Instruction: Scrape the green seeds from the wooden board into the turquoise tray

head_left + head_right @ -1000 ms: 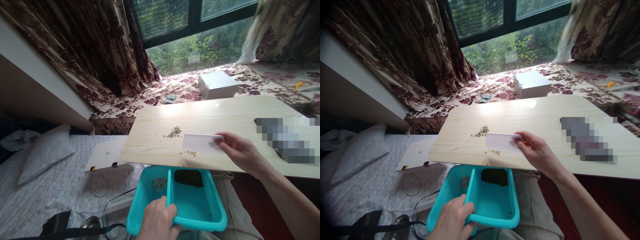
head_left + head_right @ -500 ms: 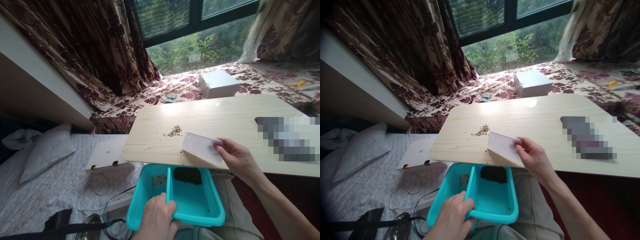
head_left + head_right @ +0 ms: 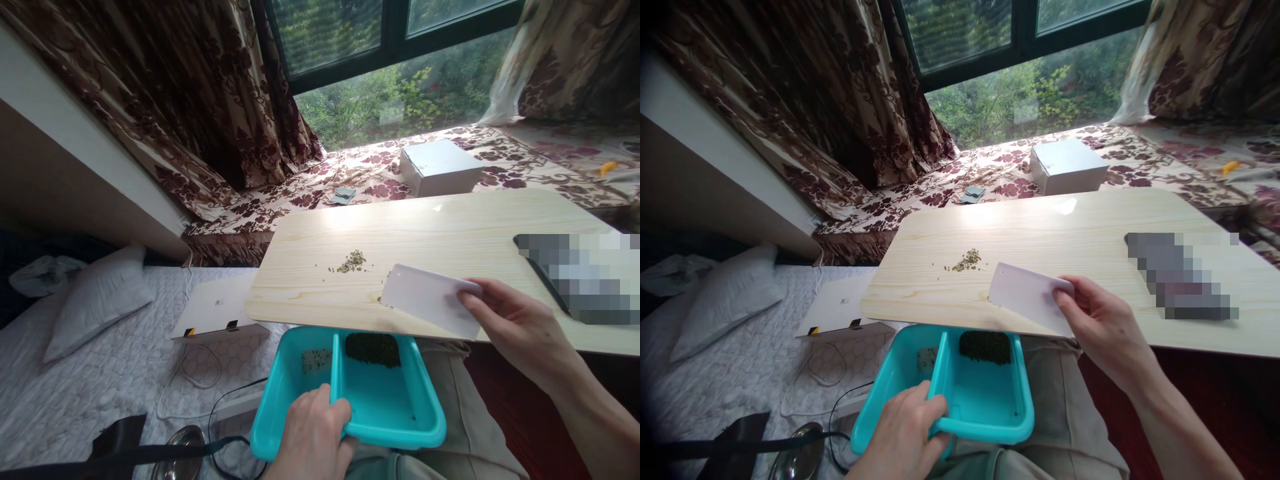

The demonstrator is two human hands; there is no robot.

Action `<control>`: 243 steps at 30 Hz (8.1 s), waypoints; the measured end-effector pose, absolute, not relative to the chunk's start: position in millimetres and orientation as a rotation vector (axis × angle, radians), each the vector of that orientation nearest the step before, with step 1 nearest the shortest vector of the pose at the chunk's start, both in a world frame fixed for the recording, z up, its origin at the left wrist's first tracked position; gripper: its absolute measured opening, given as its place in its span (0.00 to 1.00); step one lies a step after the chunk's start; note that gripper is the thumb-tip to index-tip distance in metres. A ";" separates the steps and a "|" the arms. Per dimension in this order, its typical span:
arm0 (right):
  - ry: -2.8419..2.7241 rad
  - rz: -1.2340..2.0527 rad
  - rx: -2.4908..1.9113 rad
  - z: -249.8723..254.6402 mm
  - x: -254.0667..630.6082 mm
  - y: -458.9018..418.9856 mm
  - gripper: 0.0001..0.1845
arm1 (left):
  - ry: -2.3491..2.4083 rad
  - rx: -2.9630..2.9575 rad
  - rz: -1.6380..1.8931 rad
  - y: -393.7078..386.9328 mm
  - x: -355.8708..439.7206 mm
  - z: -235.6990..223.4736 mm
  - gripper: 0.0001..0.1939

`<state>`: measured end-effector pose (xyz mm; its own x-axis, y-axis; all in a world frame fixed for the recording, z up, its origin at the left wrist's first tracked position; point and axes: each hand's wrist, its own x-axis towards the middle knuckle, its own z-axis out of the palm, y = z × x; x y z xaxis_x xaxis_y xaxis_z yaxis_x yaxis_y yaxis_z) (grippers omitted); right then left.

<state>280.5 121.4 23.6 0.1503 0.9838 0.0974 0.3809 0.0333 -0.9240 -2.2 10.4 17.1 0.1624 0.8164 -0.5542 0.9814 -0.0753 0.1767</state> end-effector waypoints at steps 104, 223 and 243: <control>-1.379 0.727 -1.569 29.3 292.5 119.5 0.16 | 1.540 2.008 -0.429 13.9 19.5 17.5 0.05; -1.327 0.785 -1.583 26.4 293.3 124.7 0.14 | 1.606 1.980 -0.422 11.8 17.8 21.9 0.02; -1.406 0.849 -1.538 20.2 286.2 161.5 0.12 | 1.607 1.945 -0.433 14.0 17.9 28.3 0.03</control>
<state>286.2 161.5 20.2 0.1319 0.9891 0.0660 0.4020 0.0074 -0.9156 17.9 14.0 28.3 0.2239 0.7828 -0.5805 0.9685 -0.1124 0.2220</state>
